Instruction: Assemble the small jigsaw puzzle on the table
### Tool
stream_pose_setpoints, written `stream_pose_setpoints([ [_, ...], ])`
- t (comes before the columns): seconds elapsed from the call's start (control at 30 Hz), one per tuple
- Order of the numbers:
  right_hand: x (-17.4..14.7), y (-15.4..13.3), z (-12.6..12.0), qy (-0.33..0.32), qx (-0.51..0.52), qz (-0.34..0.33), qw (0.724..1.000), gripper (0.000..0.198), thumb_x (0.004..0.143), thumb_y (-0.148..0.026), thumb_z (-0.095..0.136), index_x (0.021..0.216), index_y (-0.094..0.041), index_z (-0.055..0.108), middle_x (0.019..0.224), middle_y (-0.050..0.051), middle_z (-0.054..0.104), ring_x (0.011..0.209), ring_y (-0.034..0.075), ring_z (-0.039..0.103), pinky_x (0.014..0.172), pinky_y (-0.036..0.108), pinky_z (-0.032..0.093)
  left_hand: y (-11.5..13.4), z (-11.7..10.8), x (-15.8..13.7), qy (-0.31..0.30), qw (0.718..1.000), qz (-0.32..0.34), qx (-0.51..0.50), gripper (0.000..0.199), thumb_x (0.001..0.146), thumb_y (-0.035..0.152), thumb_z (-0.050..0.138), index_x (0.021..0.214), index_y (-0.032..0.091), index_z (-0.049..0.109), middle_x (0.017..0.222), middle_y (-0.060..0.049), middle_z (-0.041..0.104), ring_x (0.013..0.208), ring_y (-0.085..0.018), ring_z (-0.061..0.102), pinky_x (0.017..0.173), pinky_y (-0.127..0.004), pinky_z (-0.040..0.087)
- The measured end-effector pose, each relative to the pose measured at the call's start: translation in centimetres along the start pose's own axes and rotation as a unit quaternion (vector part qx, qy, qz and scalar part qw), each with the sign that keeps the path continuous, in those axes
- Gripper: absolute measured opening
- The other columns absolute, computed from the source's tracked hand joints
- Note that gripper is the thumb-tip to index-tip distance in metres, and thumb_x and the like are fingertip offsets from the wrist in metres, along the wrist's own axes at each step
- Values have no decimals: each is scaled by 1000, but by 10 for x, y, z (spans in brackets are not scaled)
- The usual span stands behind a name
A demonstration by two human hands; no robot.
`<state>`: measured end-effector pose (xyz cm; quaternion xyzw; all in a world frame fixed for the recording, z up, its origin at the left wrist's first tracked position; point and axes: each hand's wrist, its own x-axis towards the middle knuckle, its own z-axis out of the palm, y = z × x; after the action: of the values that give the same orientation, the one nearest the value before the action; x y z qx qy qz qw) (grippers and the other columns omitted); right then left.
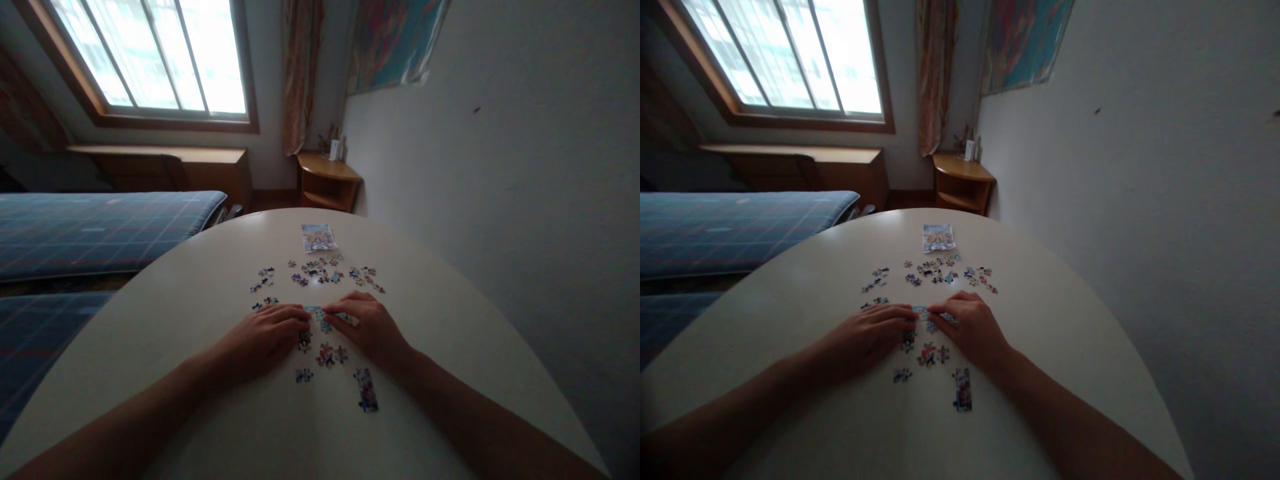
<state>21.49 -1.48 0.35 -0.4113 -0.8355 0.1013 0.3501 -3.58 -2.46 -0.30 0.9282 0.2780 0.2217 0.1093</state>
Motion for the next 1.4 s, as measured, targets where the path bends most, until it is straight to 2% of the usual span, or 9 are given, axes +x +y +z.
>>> stream_pose_setpoints([
  [0.47,0,-1,0,-14,15,-2,1000,17,83,-19,74,99,-25,75,84,2,75,82,18,67,80,33,50,1,-1,1,3,1000,3,3,29,97,16,46,122,21,59,130,-7,63,122,-21,57,100,-41,51],
  [0.63,1,-5,1,-38,2,17,999,14,78,-24,79,91,-23,74,84,2,75,84,19,66,82,35,48,0,0,1,4,1000,2,-6,27,97,14,44,118,21,59,129,-7,64,123,-20,57,102,-41,50],
  [0.9,1,-2,5,-38,0,-2,999,18,76,-31,82,89,-25,72,90,1,73,91,20,64,86,35,45,-2,2,0,12,1000,-5,-20,22,94,11,45,109,20,58,127,-7,66,122,-21,58,100,-42,50],
  [1.4,1,-2,7,-77,-1,-1,997,15,81,-33,77,92,-24,72,93,3,73,93,21,64,87,38,45,0,2,1,15,1000,-5,-17,22,93,11,47,108,20,59,127,-8,65,120,-21,59,99,-41,51],
])
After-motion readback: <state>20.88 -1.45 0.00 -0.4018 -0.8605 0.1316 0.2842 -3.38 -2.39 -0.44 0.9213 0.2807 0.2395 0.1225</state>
